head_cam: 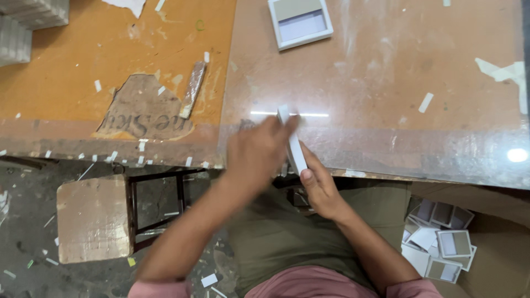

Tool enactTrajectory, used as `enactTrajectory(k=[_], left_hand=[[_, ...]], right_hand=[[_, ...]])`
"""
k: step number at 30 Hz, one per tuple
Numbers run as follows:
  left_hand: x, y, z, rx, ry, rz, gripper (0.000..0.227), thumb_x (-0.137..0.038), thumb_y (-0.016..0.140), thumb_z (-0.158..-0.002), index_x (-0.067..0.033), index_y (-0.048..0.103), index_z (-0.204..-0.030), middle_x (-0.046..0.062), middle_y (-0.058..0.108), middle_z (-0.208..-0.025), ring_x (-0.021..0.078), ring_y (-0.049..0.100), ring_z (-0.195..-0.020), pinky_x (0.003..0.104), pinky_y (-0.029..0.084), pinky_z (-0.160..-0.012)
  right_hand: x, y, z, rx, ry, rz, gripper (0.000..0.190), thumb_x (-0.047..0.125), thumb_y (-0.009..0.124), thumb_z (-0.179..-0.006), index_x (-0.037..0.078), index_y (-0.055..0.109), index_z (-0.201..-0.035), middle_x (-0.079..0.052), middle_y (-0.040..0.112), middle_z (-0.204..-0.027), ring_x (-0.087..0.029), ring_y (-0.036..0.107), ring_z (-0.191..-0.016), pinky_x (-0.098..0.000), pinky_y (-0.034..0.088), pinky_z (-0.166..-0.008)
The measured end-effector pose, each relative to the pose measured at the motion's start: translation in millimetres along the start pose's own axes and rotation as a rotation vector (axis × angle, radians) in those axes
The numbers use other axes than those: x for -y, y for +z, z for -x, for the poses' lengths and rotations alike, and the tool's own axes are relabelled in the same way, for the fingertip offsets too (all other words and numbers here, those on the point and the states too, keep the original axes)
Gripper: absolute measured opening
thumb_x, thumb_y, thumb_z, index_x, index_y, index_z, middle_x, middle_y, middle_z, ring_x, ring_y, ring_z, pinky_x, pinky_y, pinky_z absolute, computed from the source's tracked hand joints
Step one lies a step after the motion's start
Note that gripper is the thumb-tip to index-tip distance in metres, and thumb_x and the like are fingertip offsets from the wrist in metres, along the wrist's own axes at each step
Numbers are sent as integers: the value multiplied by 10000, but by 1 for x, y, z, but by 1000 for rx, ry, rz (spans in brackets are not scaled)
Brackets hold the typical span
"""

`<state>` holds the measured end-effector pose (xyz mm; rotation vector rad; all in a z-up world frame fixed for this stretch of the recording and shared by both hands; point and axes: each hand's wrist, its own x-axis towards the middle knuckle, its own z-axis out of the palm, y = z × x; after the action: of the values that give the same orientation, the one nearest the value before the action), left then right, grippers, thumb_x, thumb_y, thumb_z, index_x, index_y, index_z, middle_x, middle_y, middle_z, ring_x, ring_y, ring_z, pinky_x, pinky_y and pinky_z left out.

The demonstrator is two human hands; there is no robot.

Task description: The person assembles small white photo frames by hand on a workbench. They place a backing sheet into each frame, press the edges to secure it, and set the completed frames aside. The process is repeated for multiple frames throughout the clip.

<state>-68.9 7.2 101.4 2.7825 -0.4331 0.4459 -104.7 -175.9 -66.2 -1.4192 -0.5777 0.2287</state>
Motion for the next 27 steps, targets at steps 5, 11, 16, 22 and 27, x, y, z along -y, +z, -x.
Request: enactTrajectory(k=[5,11,16,22,27], left_hand=[[41,-5,-19,-202,-159,134,263,-120,709,-992,-109,730,-1254,84,606,-802,249,619,-629,392,475,-567],[1,14,35,-84,-79,493,368,-60,707,-925,-64,707,-1293,109,639,-844,232,635,-645,372,511,-596],[-16,1,38,-161,-224,679,323,-101,732,-962,-73,692,-1282,95,647,-841,216,632,-621,352,511,-579],[-11,2,40,8,-160,438,297,-155,690,-949,-86,737,-1234,117,671,-853,307,675,-716,404,530,-622],[-8,7,36,87,-75,292,341,-174,683,-900,-123,730,-1233,96,668,-866,290,694,-697,413,540,-587]], right_hand=[[38,-11,-16,89,35,-50,597,215,467,-1095,-81,275,-1577,-203,384,-1577,-298,331,-1513,-414,241,-1248],[30,-2,-24,-112,16,-244,712,371,532,-1028,-58,316,-1553,-147,495,-1464,-253,477,-1370,-425,369,-1156],[7,2,-22,-151,100,196,560,414,378,-1065,-3,482,-1425,-131,638,-1169,-266,625,-1116,-505,409,-1126],[-9,7,-20,-77,-269,709,276,111,409,-1023,-21,531,-1232,-251,591,-1081,-484,574,-1095,-671,178,-1226],[-9,2,-21,-1,-211,774,329,45,463,-869,-35,581,-1165,-215,613,-910,-466,588,-1021,-709,124,-1220]])
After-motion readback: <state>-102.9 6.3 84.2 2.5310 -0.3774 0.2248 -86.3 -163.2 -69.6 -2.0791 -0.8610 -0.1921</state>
